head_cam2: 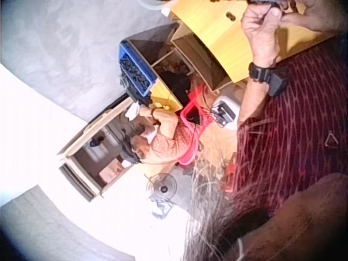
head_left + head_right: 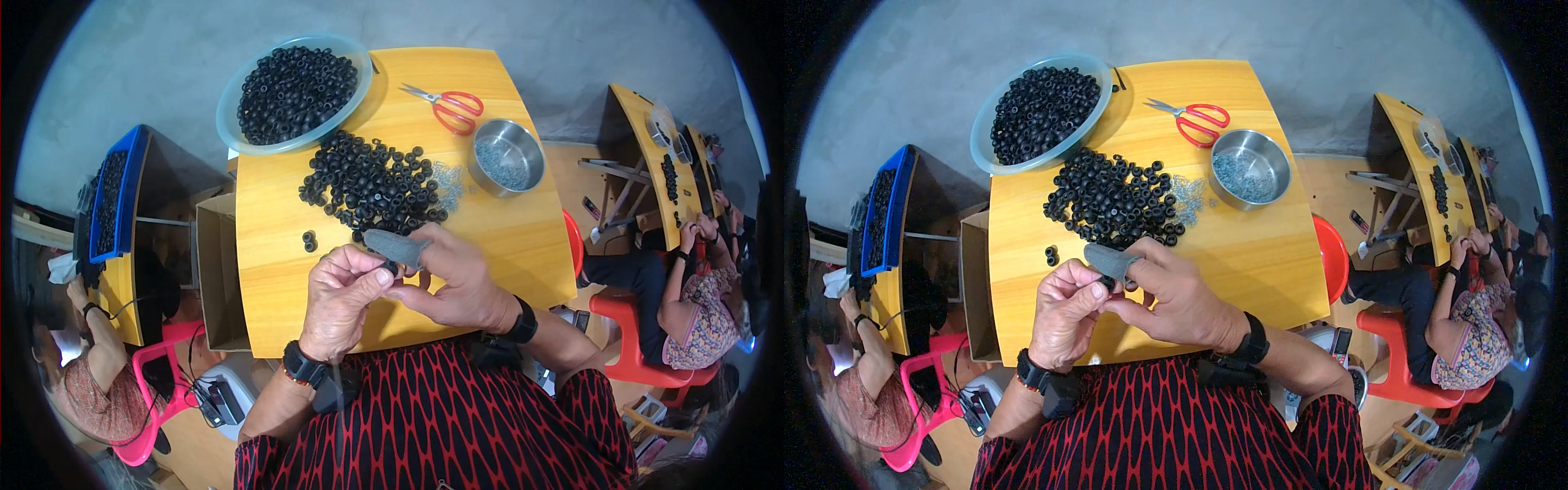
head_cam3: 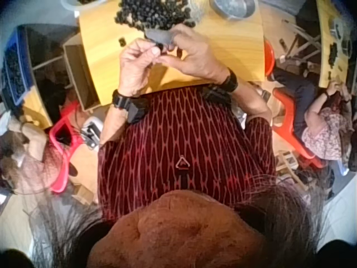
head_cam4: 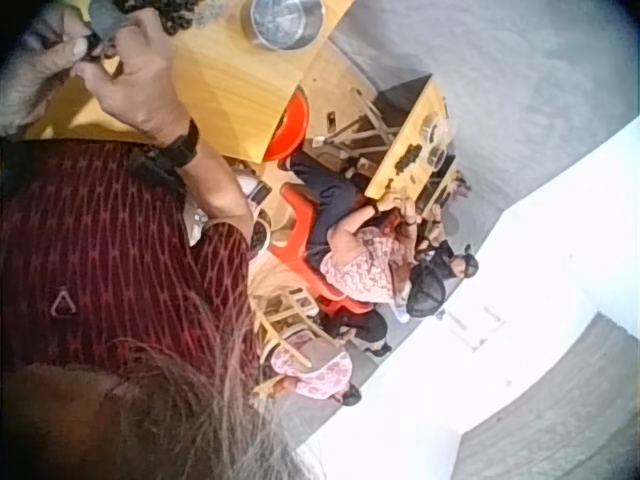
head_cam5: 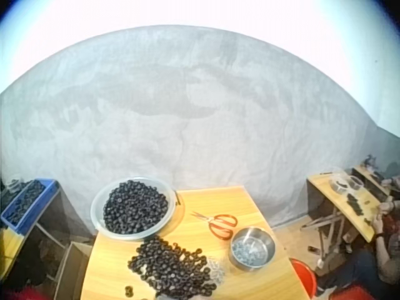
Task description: Inspecting and cleaning small black plastic circular components using a piece of grey foam or sandpaper.
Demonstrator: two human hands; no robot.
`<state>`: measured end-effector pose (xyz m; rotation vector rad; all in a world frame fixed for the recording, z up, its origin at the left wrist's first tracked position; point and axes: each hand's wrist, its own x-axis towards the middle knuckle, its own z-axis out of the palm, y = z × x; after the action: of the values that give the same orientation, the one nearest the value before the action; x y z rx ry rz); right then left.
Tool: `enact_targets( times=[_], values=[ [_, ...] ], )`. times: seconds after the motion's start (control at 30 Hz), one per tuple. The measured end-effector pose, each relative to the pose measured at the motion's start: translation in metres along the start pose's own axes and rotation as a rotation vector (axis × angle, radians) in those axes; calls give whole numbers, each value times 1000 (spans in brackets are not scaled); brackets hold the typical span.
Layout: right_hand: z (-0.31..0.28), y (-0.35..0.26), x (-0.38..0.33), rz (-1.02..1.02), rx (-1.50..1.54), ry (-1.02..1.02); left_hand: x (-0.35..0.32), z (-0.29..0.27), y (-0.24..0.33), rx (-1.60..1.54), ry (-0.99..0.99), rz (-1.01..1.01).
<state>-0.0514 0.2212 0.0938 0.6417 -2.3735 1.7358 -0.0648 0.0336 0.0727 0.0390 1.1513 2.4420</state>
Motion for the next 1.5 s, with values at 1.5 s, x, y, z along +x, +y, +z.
enact_targets(
  times=[1.5],
  values=[
    [-4, 3, 11, -147, -359, -109, -1, 3, 2, 82, 83, 21]
  ],
)
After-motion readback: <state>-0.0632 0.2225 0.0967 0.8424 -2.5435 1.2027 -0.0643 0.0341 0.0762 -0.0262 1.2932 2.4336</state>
